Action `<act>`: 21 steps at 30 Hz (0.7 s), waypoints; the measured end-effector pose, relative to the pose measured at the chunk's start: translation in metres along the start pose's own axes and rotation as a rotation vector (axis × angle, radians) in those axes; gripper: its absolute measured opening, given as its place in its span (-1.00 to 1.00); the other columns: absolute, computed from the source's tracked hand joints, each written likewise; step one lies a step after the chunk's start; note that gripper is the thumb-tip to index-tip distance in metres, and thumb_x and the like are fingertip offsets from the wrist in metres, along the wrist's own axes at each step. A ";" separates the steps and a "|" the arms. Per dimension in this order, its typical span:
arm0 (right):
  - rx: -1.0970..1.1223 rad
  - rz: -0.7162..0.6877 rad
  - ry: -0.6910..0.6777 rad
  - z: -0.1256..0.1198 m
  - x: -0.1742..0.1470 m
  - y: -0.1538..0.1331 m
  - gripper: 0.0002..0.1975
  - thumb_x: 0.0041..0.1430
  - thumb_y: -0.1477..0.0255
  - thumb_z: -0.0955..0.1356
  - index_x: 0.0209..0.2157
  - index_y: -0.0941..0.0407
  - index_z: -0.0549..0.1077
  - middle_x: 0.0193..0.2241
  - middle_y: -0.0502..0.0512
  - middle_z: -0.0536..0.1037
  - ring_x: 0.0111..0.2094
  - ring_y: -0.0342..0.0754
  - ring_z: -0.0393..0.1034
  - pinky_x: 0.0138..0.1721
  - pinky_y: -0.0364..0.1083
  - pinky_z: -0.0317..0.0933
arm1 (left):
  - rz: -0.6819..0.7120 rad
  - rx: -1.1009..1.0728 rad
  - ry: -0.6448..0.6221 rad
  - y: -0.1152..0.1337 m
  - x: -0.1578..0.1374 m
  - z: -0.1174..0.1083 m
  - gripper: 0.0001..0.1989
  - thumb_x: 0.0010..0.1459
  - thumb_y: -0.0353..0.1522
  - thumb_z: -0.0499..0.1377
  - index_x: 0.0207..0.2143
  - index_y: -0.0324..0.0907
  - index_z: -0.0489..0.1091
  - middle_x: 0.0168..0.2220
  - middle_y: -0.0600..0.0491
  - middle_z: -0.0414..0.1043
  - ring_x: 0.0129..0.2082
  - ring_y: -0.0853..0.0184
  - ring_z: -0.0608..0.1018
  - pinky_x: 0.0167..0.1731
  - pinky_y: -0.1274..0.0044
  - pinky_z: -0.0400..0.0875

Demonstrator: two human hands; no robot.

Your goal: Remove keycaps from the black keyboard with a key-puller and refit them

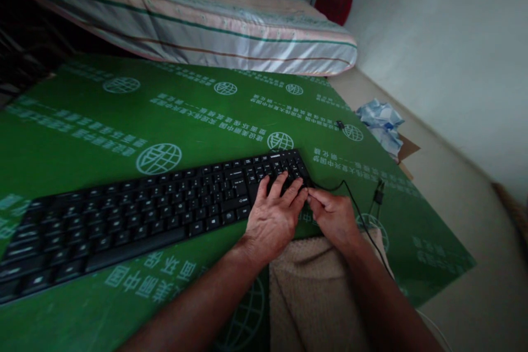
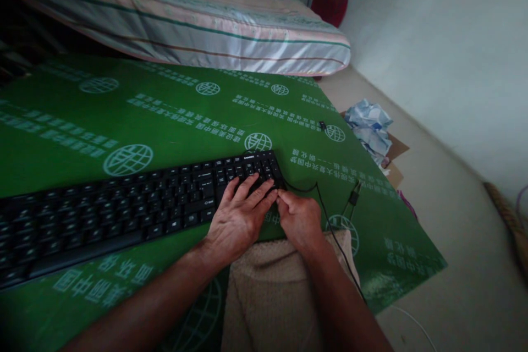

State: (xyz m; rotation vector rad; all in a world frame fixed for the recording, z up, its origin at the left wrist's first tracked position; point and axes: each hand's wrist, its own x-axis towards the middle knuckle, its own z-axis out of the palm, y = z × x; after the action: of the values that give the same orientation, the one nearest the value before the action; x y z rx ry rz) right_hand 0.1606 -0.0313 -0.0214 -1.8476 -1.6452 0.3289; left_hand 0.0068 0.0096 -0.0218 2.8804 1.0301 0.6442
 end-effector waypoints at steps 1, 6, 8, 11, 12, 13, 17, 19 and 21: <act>-0.028 -0.011 0.003 0.000 0.000 0.000 -0.71 0.18 0.42 0.22 -0.26 0.06 0.58 -0.41 0.07 0.64 -0.50 -0.10 0.48 -0.44 -0.18 0.28 | 0.001 0.003 -0.002 0.000 0.000 0.000 -0.63 0.19 -0.44 0.05 0.05 -0.14 0.34 0.17 0.03 0.29 0.19 0.03 0.24 0.13 0.06 0.10; -0.177 -0.048 -0.016 -0.001 -0.002 -0.002 -0.69 0.19 0.46 0.21 -0.22 0.07 0.57 -0.32 0.11 0.64 -0.40 -0.06 0.53 -0.35 -0.17 0.30 | 0.011 0.017 -0.004 0.002 0.001 -0.002 -0.65 0.21 -0.43 0.02 0.04 -0.15 0.35 0.16 0.00 0.29 0.18 0.03 0.25 0.12 0.05 0.11; -0.233 -0.056 -0.017 -0.002 -0.003 -0.002 -0.69 0.19 0.46 0.21 -0.21 0.07 0.57 -0.34 0.11 0.64 -0.42 -0.06 0.54 -0.40 -0.17 0.29 | 0.009 0.017 -0.003 0.002 0.001 -0.003 -0.66 0.22 -0.43 0.01 0.04 -0.15 0.35 0.16 0.00 0.30 0.18 0.03 0.26 0.12 0.05 0.11; -0.259 -0.067 -0.008 -0.002 -0.003 -0.003 -0.71 0.19 0.46 0.22 -0.23 0.07 0.57 -0.36 0.10 0.64 -0.45 -0.08 0.53 -0.43 -0.19 0.27 | 0.007 0.021 0.005 0.002 0.001 -0.002 -0.66 0.21 -0.43 0.03 0.03 -0.15 0.36 0.16 0.00 0.30 0.18 0.03 0.25 0.12 0.05 0.10; -0.247 -0.069 -0.006 -0.003 -0.003 -0.002 -0.71 0.19 0.46 0.22 -0.23 0.06 0.57 -0.35 0.09 0.64 -0.45 -0.09 0.53 -0.42 -0.20 0.28 | 0.008 0.023 0.007 0.002 0.001 -0.002 -0.65 0.20 -0.43 0.04 0.03 -0.15 0.36 0.16 -0.01 0.29 0.18 0.02 0.25 0.12 0.05 0.10; -0.228 -0.069 -0.005 -0.003 -0.002 -0.002 -0.71 0.18 0.47 0.22 -0.23 0.05 0.57 -0.34 0.08 0.64 -0.44 -0.09 0.53 -0.41 -0.20 0.29 | 0.012 0.025 0.006 0.002 0.001 -0.002 -0.65 0.19 -0.43 0.05 0.04 -0.16 0.35 0.16 -0.02 0.29 0.18 0.02 0.25 0.12 0.05 0.10; -0.119 -0.062 -0.027 -0.003 -0.001 -0.001 -0.70 0.17 0.48 0.21 -0.22 0.05 0.57 -0.29 0.08 0.64 -0.38 -0.07 0.54 -0.32 -0.16 0.34 | 0.010 0.024 0.007 0.004 0.001 -0.002 -0.64 0.18 -0.44 0.05 0.03 -0.17 0.36 0.15 -0.03 0.31 0.17 0.02 0.26 0.12 0.04 0.12; -0.087 -0.053 -0.036 -0.002 -0.001 0.000 -0.70 0.18 0.48 0.21 -0.21 0.05 0.56 -0.28 0.07 0.63 -0.36 -0.07 0.54 -0.29 -0.15 0.35 | -0.001 0.014 0.017 0.004 0.001 -0.002 -0.66 0.19 -0.45 0.04 0.02 -0.17 0.37 0.14 -0.01 0.32 0.17 0.03 0.27 0.12 0.04 0.12; -0.073 -0.047 -0.038 -0.001 -0.001 0.002 -0.70 0.18 0.47 0.22 -0.20 0.03 0.56 -0.27 0.06 0.63 -0.34 -0.07 0.54 -0.26 -0.15 0.36 | -0.009 0.000 0.029 0.004 0.001 -0.002 -0.66 0.21 -0.45 0.02 0.01 -0.16 0.38 0.14 -0.01 0.33 0.17 0.04 0.27 0.12 0.05 0.12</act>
State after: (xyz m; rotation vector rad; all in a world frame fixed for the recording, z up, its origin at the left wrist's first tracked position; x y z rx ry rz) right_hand 0.1627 -0.0324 -0.0217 -1.8634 -1.7444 0.2884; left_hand 0.0095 0.0072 -0.0188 2.8728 1.0464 0.6877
